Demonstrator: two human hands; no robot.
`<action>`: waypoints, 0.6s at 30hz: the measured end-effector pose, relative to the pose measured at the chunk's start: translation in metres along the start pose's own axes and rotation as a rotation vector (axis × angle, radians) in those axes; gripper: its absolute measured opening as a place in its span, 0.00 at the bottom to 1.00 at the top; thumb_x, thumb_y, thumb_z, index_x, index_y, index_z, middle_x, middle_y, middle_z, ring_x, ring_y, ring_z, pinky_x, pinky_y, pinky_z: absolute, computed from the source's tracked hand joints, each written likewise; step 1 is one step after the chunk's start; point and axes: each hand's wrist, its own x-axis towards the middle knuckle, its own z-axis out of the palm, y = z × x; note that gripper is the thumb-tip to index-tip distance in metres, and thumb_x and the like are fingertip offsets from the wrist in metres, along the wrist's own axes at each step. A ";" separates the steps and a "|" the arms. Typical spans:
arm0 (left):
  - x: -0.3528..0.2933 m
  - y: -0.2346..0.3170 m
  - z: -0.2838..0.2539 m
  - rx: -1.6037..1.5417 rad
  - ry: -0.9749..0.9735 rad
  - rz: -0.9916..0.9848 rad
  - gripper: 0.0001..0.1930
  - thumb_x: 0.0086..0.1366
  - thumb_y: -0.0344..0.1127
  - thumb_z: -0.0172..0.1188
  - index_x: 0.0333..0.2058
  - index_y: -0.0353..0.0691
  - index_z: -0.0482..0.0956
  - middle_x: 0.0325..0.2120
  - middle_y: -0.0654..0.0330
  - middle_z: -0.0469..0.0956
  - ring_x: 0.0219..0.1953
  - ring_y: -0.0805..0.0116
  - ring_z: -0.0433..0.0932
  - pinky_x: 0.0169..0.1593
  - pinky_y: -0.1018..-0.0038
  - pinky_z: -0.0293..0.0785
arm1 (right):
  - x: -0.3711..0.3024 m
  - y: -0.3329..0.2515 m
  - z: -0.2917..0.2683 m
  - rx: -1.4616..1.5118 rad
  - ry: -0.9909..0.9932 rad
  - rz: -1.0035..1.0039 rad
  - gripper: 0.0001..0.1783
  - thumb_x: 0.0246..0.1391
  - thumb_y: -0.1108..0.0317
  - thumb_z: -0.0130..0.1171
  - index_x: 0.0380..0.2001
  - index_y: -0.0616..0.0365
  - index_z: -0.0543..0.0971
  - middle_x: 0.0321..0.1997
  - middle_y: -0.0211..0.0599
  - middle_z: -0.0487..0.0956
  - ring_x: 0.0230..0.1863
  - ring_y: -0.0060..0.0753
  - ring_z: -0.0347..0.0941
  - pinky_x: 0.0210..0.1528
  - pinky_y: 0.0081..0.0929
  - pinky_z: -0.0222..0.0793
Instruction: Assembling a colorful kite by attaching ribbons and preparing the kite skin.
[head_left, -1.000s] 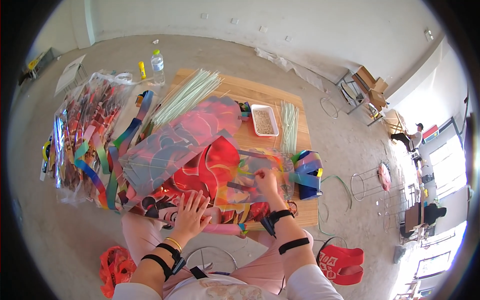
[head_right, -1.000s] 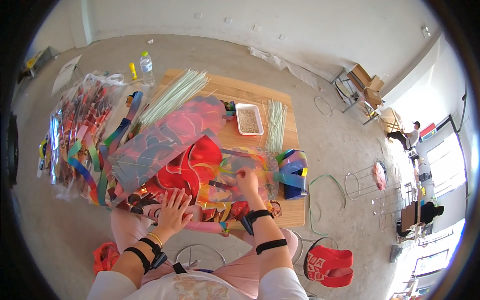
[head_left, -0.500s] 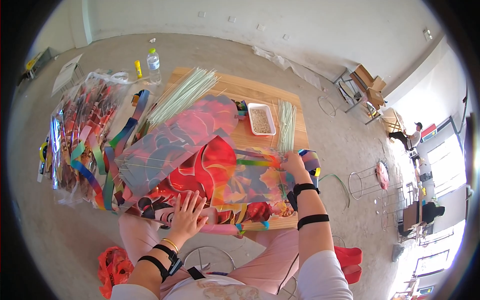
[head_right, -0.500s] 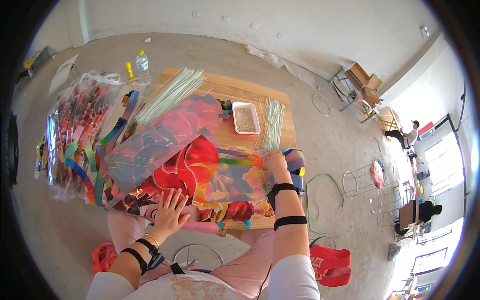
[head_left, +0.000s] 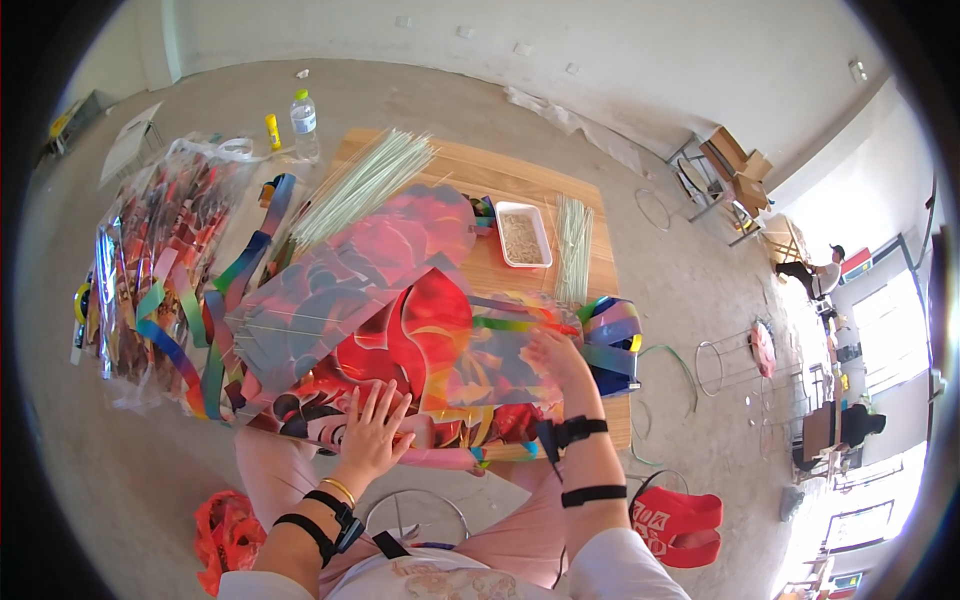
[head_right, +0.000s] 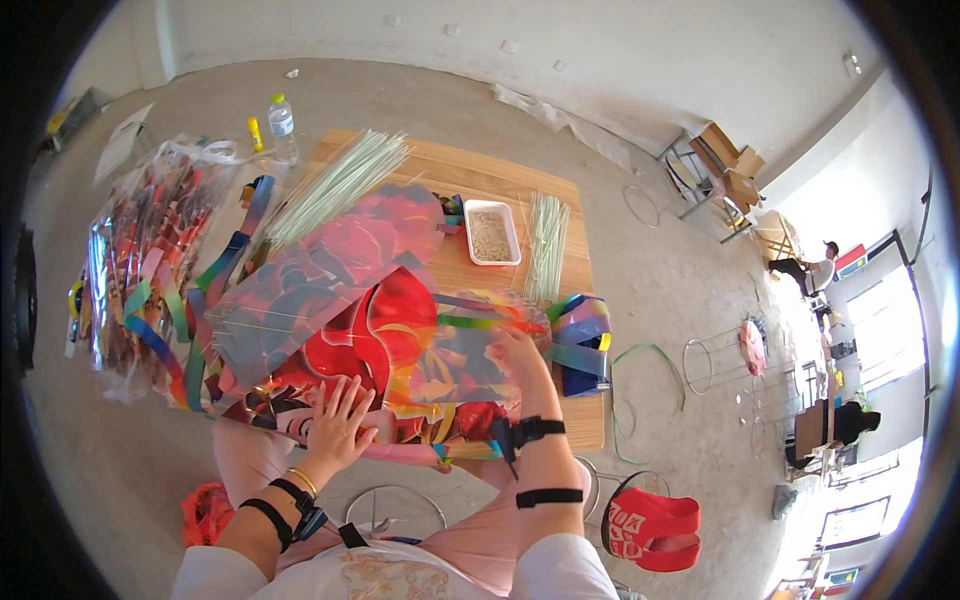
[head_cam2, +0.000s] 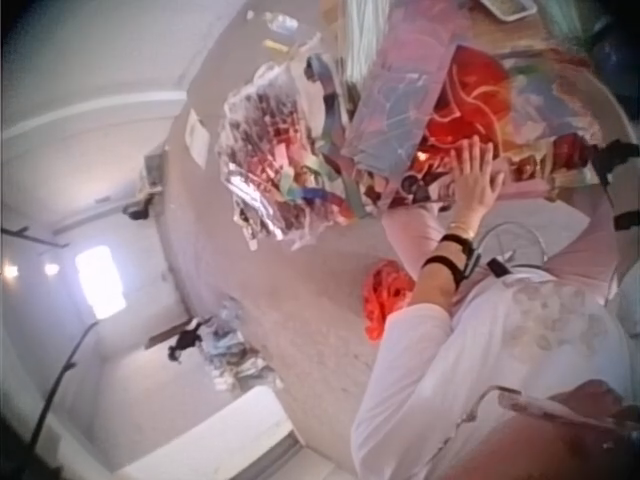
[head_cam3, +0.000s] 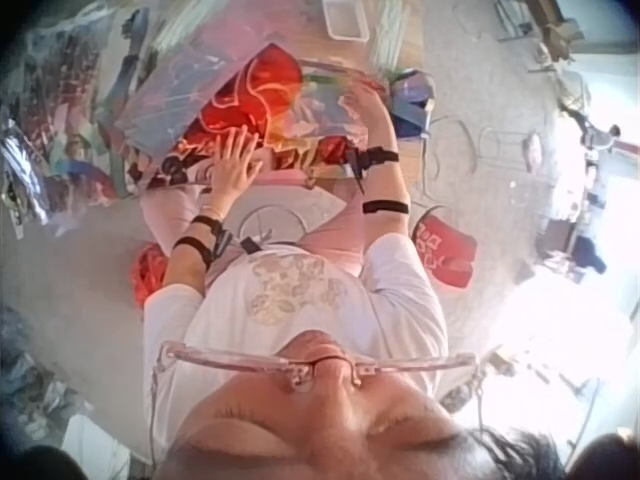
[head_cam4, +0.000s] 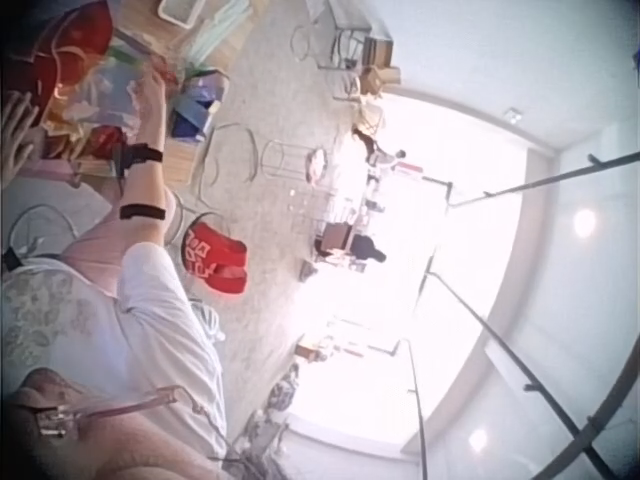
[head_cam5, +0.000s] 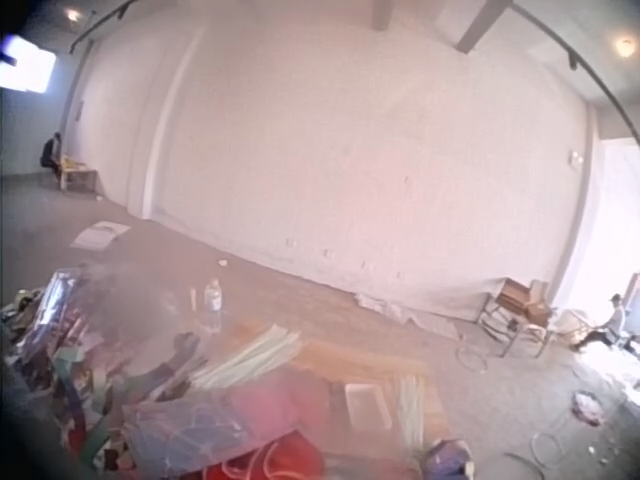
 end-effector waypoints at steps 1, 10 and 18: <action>0.000 0.000 -0.001 0.015 -0.001 -0.005 0.33 0.61 0.53 0.49 0.63 0.48 0.59 0.64 0.51 0.54 0.67 0.50 0.50 0.67 0.46 0.39 | -0.006 0.011 0.000 0.000 0.002 -0.001 0.21 0.52 0.66 0.60 0.51 0.56 0.71 0.42 0.38 0.76 0.44 0.39 0.74 0.43 0.36 0.72; 0.003 0.003 0.003 0.040 0.009 0.001 0.33 0.62 0.54 0.49 0.63 0.48 0.58 0.64 0.52 0.54 0.67 0.50 0.51 0.67 0.46 0.39 | 0.016 0.030 -0.003 0.565 0.001 -0.373 0.25 0.55 0.75 0.47 0.57 0.50 0.69 0.38 0.28 0.71 0.34 0.20 0.66 0.37 0.19 0.64; -0.002 -0.001 -0.001 0.040 0.023 0.000 0.32 0.62 0.54 0.49 0.62 0.48 0.60 0.64 0.51 0.56 0.66 0.50 0.51 0.66 0.46 0.41 | 0.041 -0.004 0.019 0.831 0.264 -0.301 0.10 0.55 0.70 0.49 0.41 0.50 0.72 0.30 0.27 0.67 0.30 0.24 0.62 0.35 0.26 0.63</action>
